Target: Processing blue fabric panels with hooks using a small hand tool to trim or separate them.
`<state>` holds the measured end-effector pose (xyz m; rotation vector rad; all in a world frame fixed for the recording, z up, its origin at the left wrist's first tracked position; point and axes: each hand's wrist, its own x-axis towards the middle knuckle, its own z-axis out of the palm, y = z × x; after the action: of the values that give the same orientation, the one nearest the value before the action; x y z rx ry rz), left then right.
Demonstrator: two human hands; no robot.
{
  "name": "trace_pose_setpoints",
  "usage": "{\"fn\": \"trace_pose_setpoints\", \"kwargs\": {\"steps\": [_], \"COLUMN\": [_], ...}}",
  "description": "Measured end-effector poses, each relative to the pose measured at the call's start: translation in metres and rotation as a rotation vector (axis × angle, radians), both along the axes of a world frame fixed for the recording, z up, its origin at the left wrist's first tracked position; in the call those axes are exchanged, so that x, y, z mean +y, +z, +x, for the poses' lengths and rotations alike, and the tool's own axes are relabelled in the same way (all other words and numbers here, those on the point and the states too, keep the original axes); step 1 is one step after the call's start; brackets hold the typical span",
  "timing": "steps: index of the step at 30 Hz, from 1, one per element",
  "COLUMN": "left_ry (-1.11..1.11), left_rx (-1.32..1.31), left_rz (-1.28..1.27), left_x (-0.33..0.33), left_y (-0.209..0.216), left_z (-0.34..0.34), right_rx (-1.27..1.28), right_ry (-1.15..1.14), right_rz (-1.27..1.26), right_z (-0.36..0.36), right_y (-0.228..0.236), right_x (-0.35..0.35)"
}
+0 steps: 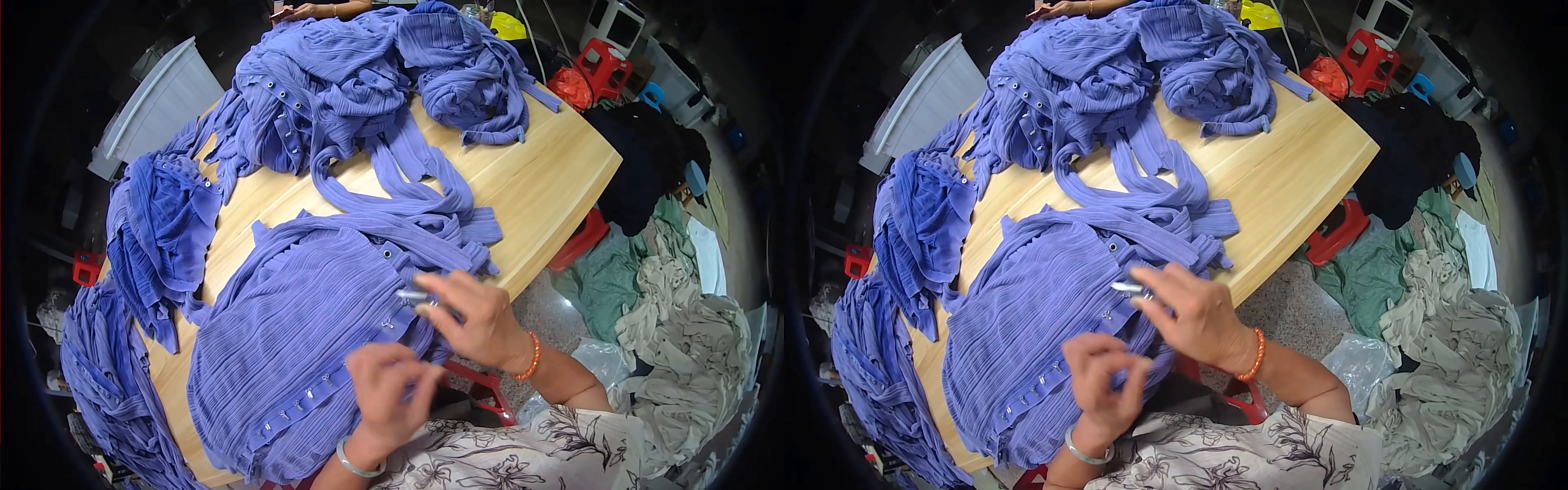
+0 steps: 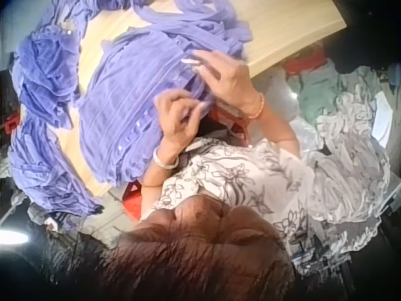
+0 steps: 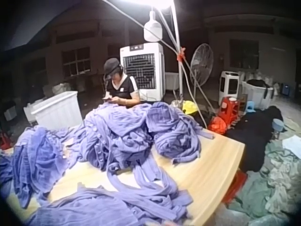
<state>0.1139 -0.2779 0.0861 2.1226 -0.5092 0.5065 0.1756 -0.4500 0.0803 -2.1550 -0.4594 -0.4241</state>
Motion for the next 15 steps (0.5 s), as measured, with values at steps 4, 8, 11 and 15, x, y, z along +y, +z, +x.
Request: {"fn": "trace_pose_setpoints", "kwargs": {"steps": [4, 8, 11, 15], "left_ry": [-0.351, -0.047, 0.124, 0.146], "left_rx": [0.047, -0.036, -0.011, 0.054], "left_rz": [0.176, 0.241, 0.292, 0.329], "left_x": [-0.004, 0.002, 0.010, 0.017], "left_y": [0.006, 0.001, -0.005, -0.015], "left_z": [-0.008, -0.004, 0.000, -0.001], "right_rx": [0.221, 0.673, 0.625, 0.592], "right_ry": [-0.026, 0.087, 0.175, 0.270], "right_rz": [0.244, 0.310, 0.314, 0.367], "right_z": [0.012, 0.021, 0.024, 0.034], "right_y": [-0.016, -0.020, -0.016, -0.029], "right_x": [-0.015, -0.013, -0.002, 0.001]}}
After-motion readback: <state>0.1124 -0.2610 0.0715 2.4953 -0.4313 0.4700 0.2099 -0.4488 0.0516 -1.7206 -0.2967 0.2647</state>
